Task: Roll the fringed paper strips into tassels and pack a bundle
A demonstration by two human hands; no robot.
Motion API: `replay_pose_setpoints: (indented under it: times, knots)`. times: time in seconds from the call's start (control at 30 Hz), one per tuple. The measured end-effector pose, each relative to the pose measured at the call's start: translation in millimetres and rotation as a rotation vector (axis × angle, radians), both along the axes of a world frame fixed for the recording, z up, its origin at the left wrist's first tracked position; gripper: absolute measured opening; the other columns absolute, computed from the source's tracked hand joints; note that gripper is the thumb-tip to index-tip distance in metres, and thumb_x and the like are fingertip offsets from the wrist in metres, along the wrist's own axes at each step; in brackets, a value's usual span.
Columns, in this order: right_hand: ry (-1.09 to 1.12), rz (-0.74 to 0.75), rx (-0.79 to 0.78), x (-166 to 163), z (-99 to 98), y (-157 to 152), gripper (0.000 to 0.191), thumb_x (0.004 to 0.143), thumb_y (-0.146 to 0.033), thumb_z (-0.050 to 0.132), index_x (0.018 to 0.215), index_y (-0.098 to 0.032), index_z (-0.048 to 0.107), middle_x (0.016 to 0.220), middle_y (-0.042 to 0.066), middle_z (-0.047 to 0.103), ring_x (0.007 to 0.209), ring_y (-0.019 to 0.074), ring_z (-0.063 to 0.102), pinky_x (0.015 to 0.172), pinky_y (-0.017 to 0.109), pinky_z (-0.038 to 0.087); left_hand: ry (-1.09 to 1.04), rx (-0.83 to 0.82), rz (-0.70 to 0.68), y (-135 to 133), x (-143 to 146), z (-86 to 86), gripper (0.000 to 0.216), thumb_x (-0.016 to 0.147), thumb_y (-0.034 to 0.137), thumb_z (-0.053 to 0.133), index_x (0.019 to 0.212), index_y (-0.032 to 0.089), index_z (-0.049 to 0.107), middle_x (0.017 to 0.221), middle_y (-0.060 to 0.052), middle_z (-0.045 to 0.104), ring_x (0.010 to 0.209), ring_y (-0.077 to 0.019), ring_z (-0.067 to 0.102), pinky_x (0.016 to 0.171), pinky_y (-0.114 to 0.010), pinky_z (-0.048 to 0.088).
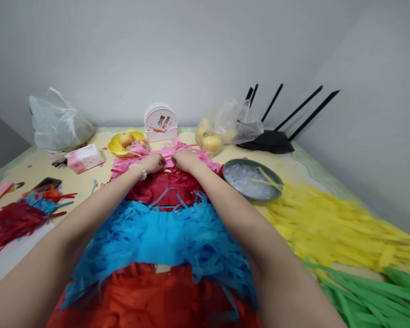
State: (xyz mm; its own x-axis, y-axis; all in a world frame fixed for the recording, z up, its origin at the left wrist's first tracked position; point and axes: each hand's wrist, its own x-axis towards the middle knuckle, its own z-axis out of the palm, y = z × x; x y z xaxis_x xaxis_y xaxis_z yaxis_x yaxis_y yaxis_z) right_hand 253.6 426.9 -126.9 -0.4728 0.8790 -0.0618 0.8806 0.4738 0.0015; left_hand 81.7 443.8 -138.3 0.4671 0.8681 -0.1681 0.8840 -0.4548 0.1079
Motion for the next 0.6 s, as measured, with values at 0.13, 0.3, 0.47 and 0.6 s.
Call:
replay_pose_setpoints:
  times: [0.13,0.3,0.47,0.6]
  knots:
    - [0.019,-0.022,-0.027,0.4,-2.5,4.4,0.024,0.097,-0.033,0.059,0.108,-0.013,0.066,0.108,0.007,0.069,0.098,0.0198,0.067,0.089,0.041,0.054,0.006,0.000,0.000,1.8,-1.5,-0.1,0.031,0.094,0.034,0.061,0.119,0.015,0.061,0.121,-0.010,0.063,0.106,-0.0230,0.063,0.090,-0.044,0.055]
    - [0.026,-0.038,-0.040,1.7,-3.3,8.2,0.024,0.096,-0.034,0.060,0.108,-0.014,0.065,0.109,0.007,0.068,0.098,0.0201,0.066,0.088,0.042,0.054,0.024,-0.021,0.002,5.2,-2.0,2.4,0.030,0.094,0.034,0.061,0.118,0.015,0.062,0.119,-0.010,0.064,0.104,-0.0225,0.064,0.089,-0.043,0.055]
    - [0.039,-0.044,-0.046,2.3,-2.5,8.0,0.024,0.097,-0.035,0.059,0.108,-0.014,0.065,0.106,0.007,0.069,0.097,0.0199,0.066,0.087,0.041,0.053,0.021,-0.050,-0.013,8.3,-3.6,7.4,0.028,0.094,0.034,0.061,0.114,0.014,0.063,0.113,-0.008,0.066,0.098,-0.0209,0.066,0.086,-0.041,0.056]
    - [0.050,-0.056,-0.043,2.0,-1.3,7.7,0.025,0.097,-0.035,0.058,0.108,-0.014,0.065,0.106,0.007,0.069,0.098,0.0207,0.066,0.089,0.041,0.052,0.005,-0.035,-0.034,8.5,-4.2,7.7,0.029,0.094,0.035,0.061,0.113,0.014,0.064,0.111,-0.008,0.068,0.099,-0.0211,0.066,0.088,-0.042,0.056]
